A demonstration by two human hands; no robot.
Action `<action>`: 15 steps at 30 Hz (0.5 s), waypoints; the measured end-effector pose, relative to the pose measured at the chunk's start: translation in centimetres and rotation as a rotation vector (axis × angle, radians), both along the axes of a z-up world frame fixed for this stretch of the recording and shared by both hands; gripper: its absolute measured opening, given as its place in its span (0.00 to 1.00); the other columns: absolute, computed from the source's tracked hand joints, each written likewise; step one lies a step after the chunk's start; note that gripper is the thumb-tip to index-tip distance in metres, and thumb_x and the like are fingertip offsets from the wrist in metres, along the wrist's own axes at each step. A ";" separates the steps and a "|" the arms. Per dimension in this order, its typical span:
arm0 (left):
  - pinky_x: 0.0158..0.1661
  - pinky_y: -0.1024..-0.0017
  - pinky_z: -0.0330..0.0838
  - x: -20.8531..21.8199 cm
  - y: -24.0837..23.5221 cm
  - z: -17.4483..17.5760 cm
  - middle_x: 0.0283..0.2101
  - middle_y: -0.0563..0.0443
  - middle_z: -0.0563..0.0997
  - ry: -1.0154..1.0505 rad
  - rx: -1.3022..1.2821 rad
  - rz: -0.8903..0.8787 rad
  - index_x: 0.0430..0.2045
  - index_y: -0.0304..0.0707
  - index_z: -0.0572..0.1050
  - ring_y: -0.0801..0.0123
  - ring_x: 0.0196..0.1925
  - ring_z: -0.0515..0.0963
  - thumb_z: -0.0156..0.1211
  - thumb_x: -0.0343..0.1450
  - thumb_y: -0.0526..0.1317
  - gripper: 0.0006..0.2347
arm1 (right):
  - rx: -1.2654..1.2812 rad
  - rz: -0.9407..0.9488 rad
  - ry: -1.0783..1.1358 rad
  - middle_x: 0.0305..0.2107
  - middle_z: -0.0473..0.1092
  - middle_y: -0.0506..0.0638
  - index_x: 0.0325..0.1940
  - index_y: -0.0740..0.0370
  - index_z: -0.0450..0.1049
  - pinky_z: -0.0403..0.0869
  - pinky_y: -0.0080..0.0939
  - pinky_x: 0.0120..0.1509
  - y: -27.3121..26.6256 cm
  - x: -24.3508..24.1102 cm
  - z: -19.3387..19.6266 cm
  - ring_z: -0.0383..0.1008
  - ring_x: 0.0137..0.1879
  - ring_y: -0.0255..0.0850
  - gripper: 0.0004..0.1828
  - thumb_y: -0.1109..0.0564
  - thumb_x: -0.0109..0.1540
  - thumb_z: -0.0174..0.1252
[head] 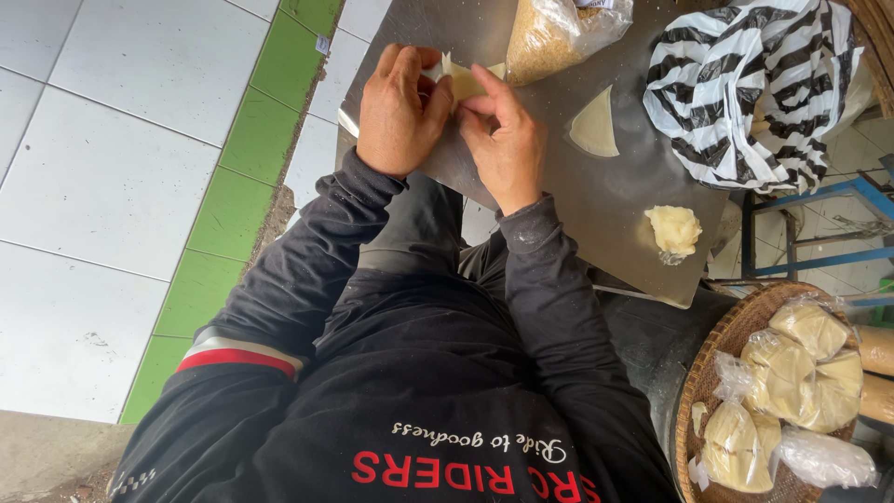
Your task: The person folds triangular pastry sheets into cones, scoops a grainy filling into them with a spoon, and seals the edges by hand. Completed units are placed into a woven basket nearby.
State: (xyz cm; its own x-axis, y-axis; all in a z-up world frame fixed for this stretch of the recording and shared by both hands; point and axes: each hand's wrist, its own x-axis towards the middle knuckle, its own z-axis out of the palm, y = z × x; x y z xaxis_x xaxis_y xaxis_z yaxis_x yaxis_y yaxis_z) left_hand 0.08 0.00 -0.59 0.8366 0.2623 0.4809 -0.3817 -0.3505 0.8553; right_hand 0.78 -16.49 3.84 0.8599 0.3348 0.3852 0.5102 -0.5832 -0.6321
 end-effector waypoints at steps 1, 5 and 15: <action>0.39 0.72 0.82 0.1 0.1 0.1 0.42 0.43 0.78 0.035 -0.018 -0.029 0.43 0.28 0.75 0.65 0.39 0.87 0.67 0.71 0.32 0.10 | 0.005 0.005 -0.017 0.41 0.82 0.47 0.66 0.57 0.72 0.78 0.34 0.44 0.1 0.0 0.0 0.81 0.38 0.32 0.26 0.63 0.64 0.67; 0.41 0.72 0.83 0.7 0.6 0.3 0.40 0.44 0.81 0.035 0.004 -0.044 0.41 0.29 0.76 0.64 0.40 0.86 0.69 0.68 0.31 0.10 | 0.102 0.011 0.101 0.41 0.82 0.49 0.65 0.58 0.73 0.79 0.34 0.47 0.0 0.2 -0.2 0.81 0.39 0.33 0.25 0.62 0.64 0.68; 0.45 0.72 0.83 0.8 1.3 0.1 0.44 0.45 0.82 0.021 -0.064 -0.191 0.43 0.28 0.76 0.65 0.43 0.87 0.65 0.70 0.27 0.10 | 0.133 0.035 0.237 0.41 0.82 0.52 0.66 0.66 0.69 0.78 0.34 0.50 0.1 2.0 -0.2 0.80 0.43 0.32 0.27 0.60 0.64 0.67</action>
